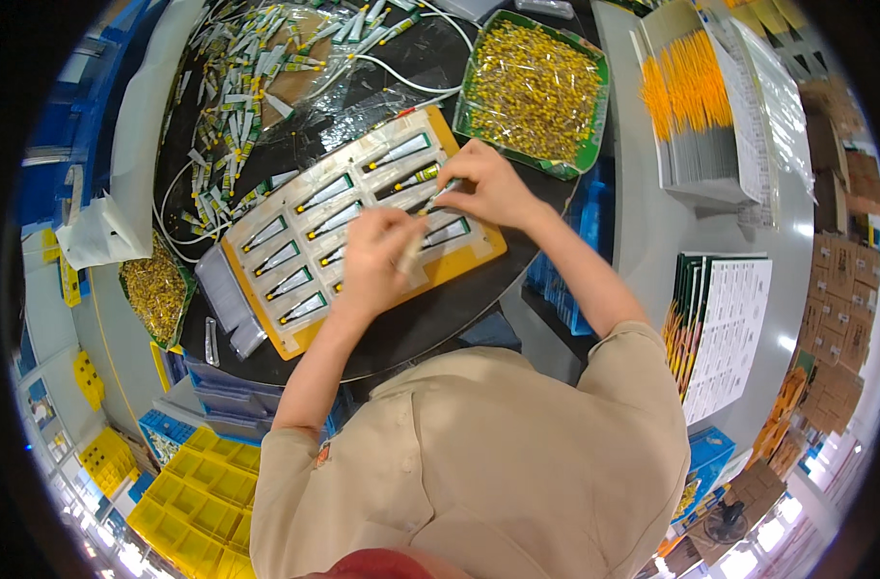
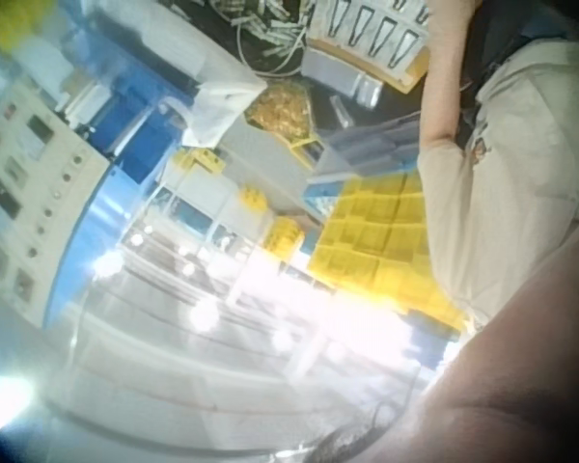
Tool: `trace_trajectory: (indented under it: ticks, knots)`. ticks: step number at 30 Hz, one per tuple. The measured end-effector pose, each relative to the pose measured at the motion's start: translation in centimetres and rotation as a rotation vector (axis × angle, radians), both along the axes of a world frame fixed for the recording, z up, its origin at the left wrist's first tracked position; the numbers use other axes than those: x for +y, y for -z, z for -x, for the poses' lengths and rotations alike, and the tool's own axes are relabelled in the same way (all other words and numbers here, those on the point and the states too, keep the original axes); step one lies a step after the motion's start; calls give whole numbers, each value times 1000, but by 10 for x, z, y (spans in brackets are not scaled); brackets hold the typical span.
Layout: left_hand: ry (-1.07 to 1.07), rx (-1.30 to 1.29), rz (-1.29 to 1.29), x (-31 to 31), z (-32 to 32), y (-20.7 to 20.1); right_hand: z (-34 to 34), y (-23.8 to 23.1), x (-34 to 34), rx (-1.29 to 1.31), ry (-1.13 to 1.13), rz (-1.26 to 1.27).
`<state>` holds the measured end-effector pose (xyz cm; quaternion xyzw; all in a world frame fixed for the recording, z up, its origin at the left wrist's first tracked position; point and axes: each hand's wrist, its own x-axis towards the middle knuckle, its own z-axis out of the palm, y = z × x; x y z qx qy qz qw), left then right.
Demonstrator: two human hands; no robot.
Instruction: The person repeatedly assembles small electronic components by inserting a yellow-tipped part into a white tube and placing the assembly into a yellow tray. The person then closes the tray with a white cover and stacks it with other completed trays.
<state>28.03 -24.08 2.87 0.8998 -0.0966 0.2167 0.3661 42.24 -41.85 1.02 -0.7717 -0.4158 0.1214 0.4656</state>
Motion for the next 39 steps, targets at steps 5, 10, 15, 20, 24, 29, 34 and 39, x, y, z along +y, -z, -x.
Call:
trace_trajectory:
  ticks: [5,10,15,20,24,29,34,39]
  knots:
    - [-142,30,53,14,-55,0,3,6,5,-326,-5,12]
    - [-56,165,-153,14,-72,28,-68,-13,-34,-649,701,150]
    - [-132,143,-166,21,-72,42,-99,-1,-58,-504,724,546]
    - [-248,144,-295,21,-70,43,-97,-5,-62,-439,747,509]
    - [-194,234,-542,23,-62,36,-91,-5,-65,-433,809,531]
    - [-139,176,-434,22,-78,18,-95,5,-67,-354,768,461]
    - [-7,-17,-217,-1,-146,0,-111,-14,-75,-189,755,288]
    - [259,-135,-118,-55,-225,-8,-130,-41,-79,-310,633,411]
